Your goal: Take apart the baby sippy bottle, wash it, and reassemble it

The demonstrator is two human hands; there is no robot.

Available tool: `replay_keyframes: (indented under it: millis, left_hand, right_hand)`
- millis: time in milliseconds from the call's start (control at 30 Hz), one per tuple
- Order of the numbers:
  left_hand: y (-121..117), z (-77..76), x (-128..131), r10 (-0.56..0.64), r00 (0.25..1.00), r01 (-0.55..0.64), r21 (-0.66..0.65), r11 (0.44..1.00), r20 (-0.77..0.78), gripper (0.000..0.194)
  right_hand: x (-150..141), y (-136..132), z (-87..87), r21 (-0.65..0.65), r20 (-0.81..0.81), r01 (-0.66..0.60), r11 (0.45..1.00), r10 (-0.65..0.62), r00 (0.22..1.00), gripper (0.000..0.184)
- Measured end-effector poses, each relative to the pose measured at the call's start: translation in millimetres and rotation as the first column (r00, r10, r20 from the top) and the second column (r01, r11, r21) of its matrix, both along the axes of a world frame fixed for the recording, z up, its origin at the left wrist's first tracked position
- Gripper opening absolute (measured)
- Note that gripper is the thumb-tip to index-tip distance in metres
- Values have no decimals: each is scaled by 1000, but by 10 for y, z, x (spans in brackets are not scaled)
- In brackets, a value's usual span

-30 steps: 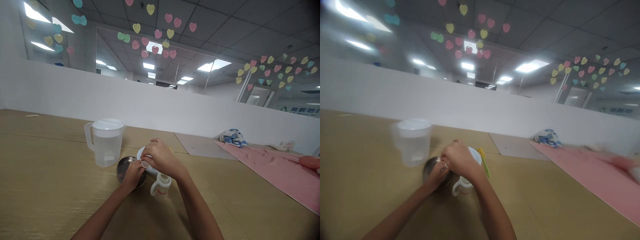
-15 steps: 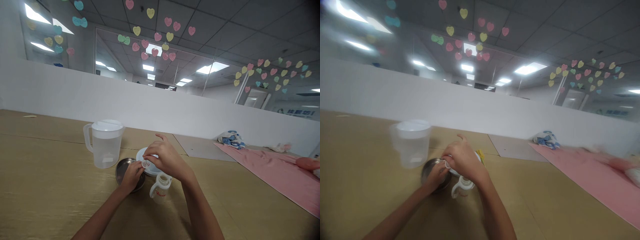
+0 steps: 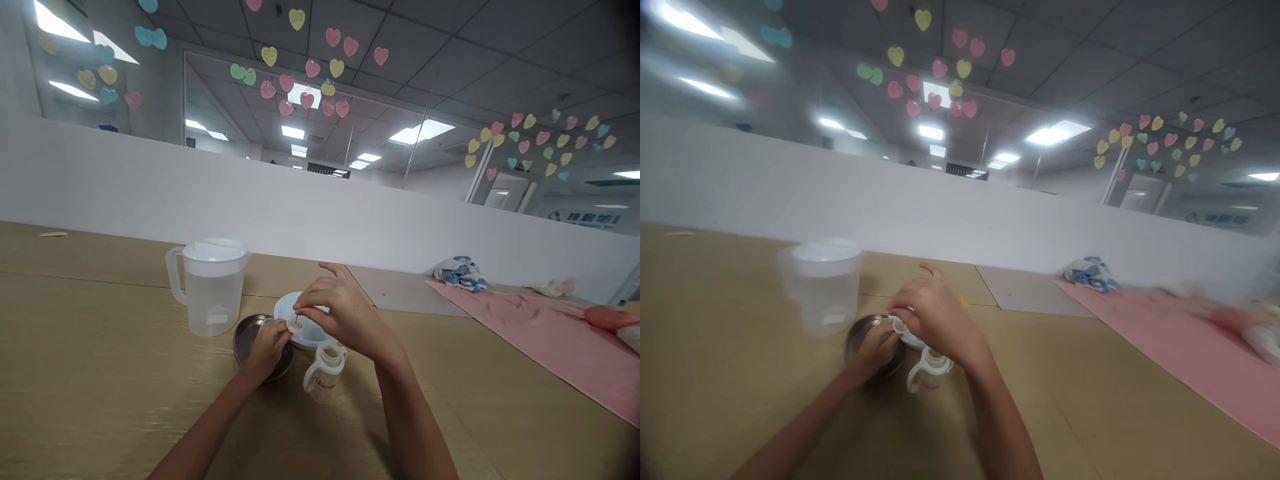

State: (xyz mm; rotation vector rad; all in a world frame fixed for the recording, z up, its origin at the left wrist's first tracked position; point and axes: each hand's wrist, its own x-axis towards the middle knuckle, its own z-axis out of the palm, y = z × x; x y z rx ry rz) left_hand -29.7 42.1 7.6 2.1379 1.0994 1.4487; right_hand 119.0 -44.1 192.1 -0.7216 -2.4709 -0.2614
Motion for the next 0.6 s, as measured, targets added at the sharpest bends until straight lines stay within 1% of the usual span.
replay_keyframes:
  millis: [167,367,600]
  left_hand:
    - [-17,20,6,17,1000,-17,-2,1000,-2,32]
    - [-30,53,1,16,1000,-17,-19,1000,-12,33]
    - [-5,15,0,26,1000,-27,-17,1000,-13,33]
  right_hand:
    - [3,-9,-12,32,-9,-6,999,6,1000,20]
    - [9,-11,-7,73,-31,-8,997,10,999,17]
    - [31,-34,9,91,-45,-3,996,7,999,17]
